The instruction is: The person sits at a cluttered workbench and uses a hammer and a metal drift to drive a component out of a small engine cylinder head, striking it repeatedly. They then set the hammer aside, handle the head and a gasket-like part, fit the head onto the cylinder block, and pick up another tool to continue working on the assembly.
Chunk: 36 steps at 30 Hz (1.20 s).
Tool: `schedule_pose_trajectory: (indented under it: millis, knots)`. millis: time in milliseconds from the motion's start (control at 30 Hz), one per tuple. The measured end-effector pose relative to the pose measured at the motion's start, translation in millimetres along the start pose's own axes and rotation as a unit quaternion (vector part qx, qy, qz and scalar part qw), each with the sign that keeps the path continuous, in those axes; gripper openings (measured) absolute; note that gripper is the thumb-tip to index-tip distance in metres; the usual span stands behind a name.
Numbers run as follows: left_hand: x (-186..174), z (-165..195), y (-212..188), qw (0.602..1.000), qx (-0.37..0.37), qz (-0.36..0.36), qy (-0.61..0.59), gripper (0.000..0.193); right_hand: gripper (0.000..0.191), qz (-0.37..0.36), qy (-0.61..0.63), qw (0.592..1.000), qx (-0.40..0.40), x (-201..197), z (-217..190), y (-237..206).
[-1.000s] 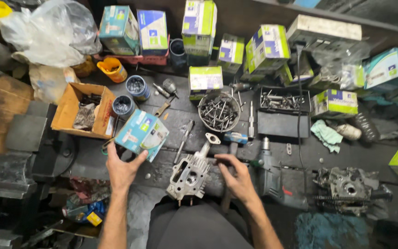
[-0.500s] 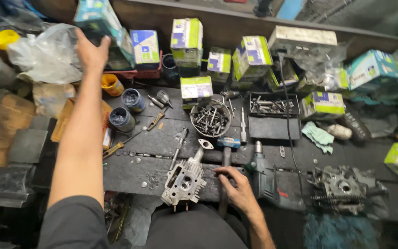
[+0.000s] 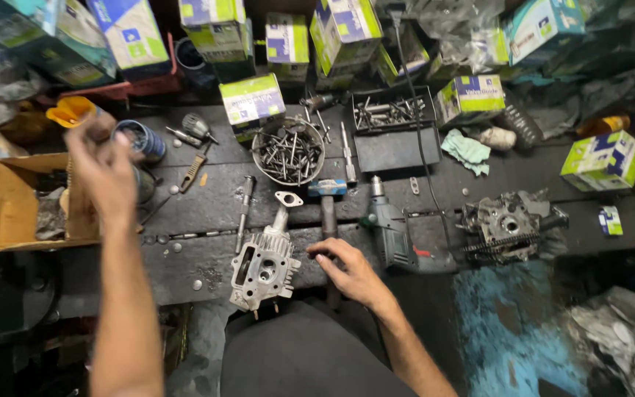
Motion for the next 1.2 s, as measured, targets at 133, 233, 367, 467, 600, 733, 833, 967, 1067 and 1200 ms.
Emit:
schedule_pose_trajectory:
  millis: [133, 233, 367, 467, 600, 733, 833, 967, 1067, 1200]
  knots:
    - [12.8, -12.9, -94.7, 0.994, -0.109, 0.029, -0.001, 0.032, 0.021, -0.011, 0.003, 1.0, 0.009, 2.8, 0.0, 8.6]
    - [14.0, -20.2, -149.7, 0.988, -0.149, 0.017, 0.042, 0.032, 0.021, -0.023, -0.002, 1.0, 0.001, 11.4, -3.4, 16.7]
    - [10.8, -41.3, -206.1, 0.972, -0.231, 0.005, 0.036, 0.03, 0.026, -0.019, 0.019, 1.0, -0.004, 22.3, -6.6, 27.9]
    - [5.3, -43.8, -232.3, 0.968, -0.245, -0.003, 0.055, 0.028, 0.033, 0.007, 0.052, 0.998, -0.025, 21.7, -12.1, 36.5]
    - [-0.5, -43.1, -249.3, 0.964, -0.265, 0.011, 0.035, 0.027, 0.028, 0.025, 0.054, 0.998, 0.026, 15.7, -6.1, 52.1]
    - [2.8, -34.1, -255.4, 0.967, -0.252, 0.009, 0.043, 0.026, 0.02, 0.03, 0.026, 0.996, 0.075, 11.8, -1.4, 62.7]
    - [9.2, -29.4, -258.2, 0.966, -0.255, 0.009, 0.051, 0.024, 0.02, 0.013, 0.036, 0.998, 0.052, 18.0, -7.8, 61.8]
    - [20.3, -22.2, -256.0, 0.966, -0.243, -0.009, 0.083, 0.022, 0.022, -0.007, 0.03, 0.999, 0.02, 31.7, -13.1, 50.5]
    - [29.1, -9.1, -248.5, 0.974, -0.185, -0.032, 0.124, 0.02, 0.023, -0.039, 0.039, 0.997, 0.058, 44.9, -4.5, 41.8]
    - [36.5, 1.9, -243.4, 0.974, -0.158, -0.047, 0.157, 0.021, 0.023, -0.048, 0.048, 0.997, 0.034, 42.3, -8.4, 37.6]
Point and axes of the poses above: each hand's wrist, its own y-axis towards the middle knuckle, its own x-axis out of the palm, z = x × y, the point moved 9 cm from there along y, towards the middle knuckle, and after that the axes turned 5 degrees about x, right-handed, at the moved point
